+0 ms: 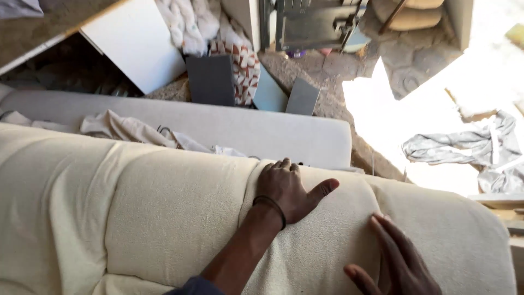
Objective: Smoothing and tucking fabric into the seams of a sofa frame to prepare it for final fastening.
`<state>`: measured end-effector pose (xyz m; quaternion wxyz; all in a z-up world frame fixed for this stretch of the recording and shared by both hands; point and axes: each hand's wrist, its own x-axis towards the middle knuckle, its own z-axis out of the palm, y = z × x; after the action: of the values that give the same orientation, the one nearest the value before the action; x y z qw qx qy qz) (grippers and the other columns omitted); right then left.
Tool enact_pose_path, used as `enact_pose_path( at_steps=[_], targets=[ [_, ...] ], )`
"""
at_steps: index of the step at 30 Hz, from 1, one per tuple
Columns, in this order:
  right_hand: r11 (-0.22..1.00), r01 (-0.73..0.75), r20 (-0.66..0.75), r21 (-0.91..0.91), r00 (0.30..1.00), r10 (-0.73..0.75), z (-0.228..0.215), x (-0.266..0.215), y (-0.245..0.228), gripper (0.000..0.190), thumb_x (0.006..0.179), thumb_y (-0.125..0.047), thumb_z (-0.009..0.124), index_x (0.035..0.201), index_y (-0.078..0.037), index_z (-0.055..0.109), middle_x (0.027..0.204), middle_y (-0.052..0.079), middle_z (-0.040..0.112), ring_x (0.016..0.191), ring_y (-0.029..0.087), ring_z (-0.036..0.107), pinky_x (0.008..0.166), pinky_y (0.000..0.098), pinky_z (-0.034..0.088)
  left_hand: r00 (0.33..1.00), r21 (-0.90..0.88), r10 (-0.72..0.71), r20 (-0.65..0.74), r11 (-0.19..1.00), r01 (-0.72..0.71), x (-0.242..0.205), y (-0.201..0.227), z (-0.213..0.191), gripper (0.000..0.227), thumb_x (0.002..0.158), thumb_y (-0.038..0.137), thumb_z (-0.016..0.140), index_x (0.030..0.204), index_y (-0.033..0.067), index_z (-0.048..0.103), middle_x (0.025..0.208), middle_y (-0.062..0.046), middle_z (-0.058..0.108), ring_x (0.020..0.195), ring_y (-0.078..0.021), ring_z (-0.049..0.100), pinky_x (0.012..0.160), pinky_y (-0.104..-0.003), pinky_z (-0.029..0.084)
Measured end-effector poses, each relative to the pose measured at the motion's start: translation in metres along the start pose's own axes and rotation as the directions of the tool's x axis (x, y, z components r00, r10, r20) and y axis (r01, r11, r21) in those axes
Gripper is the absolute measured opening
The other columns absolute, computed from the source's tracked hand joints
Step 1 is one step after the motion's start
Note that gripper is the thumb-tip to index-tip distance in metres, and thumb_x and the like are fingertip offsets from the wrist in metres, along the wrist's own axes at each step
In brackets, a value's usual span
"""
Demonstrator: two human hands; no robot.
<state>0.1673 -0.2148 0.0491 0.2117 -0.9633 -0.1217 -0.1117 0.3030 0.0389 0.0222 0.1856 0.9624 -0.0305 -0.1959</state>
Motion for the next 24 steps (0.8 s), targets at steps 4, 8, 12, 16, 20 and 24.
enact_pose_path(
  at_steps=[4,8,12,16,20,24],
  targets=[
    [0.999,-0.022,0.151,-0.026,0.988,0.025,0.021,0.047,0.042,0.106,0.082,-0.064,0.082,0.174,-0.021,0.055,0.182,-0.003,0.056,0.165,0.02,0.055,0.132,0.0392,0.044,0.967,-0.142,-0.026,-0.252,0.99,-0.011,-0.015,-0.019,0.03,0.118,0.107,0.091,0.039,0.16,-0.012,0.058,0.17,-0.035,0.054,0.157,-0.0499,0.049,0.131,-0.058,0.034],
    [0.999,-0.034,0.61,-0.027,0.791,0.043,0.05,0.132,0.057,0.09,0.095,-0.076,0.064,0.172,-0.03,0.053,0.184,-0.006,0.05,0.165,0.02,0.051,0.137,0.0481,0.035,0.923,-0.102,-0.044,-0.382,0.995,0.005,-0.033,-0.025,0.032,0.089,0.113,0.06,0.05,0.162,-0.0137,0.054,0.173,-0.037,0.051,0.16,-0.0486,0.047,0.134,-0.055,0.032],
    [0.968,-0.248,0.956,-0.024,0.276,0.095,0.1,0.226,0.054,0.09,0.103,-0.079,0.034,0.178,-0.031,0.046,0.191,-0.014,0.04,0.179,0.009,0.031,0.149,0.0362,0.015,0.898,-0.129,-0.047,-0.438,0.992,-0.011,-0.046,-0.02,0.032,0.085,0.111,0.051,0.057,0.163,-0.0159,0.05,0.174,-0.038,0.049,0.162,-0.0485,0.045,0.133,-0.054,0.033],
    [0.913,-0.404,0.996,0.055,0.091,-0.02,0.148,0.26,0.031,0.103,0.086,-0.086,0.037,0.177,-0.041,0.052,0.182,-0.014,0.06,0.166,0.009,0.056,0.141,0.0371,0.039,0.897,-0.127,-0.062,-0.438,0.992,0.007,-0.049,-0.016,0.037,0.088,0.11,0.053,0.055,0.163,-0.0162,0.05,0.175,-0.037,0.048,0.161,-0.0483,0.046,0.133,-0.053,0.033],
    [0.903,-0.423,0.997,0.072,0.003,-0.078,0.18,0.26,0.007,0.107,0.09,-0.087,0.033,0.184,-0.036,0.033,0.194,-0.012,0.033,0.178,0.01,0.027,0.148,0.0423,0.017,0.845,-0.118,-0.103,-0.525,0.992,0.047,-0.055,-0.011,0.036,0.097,0.104,0.054,0.063,0.168,-0.0154,0.042,0.181,-0.038,0.038,0.159,-0.049,0.05,0.129,-0.053,0.04],
    [0.94,-0.174,0.94,0.293,0.232,-0.251,0.164,0.22,-0.031,0.09,0.097,-0.072,0.035,0.178,-0.032,0.035,0.188,-0.008,0.032,0.177,0.015,0.025,0.144,0.0464,0.016,0.828,-0.381,-0.245,-0.505,0.924,0.041,-0.057,-0.002,0.005,0.112,0.104,0.063,0.059,0.18,-0.0061,0.016,0.195,-0.032,0.008,0.157,-0.049,0.057,0.105,-0.055,0.058]
  ],
)
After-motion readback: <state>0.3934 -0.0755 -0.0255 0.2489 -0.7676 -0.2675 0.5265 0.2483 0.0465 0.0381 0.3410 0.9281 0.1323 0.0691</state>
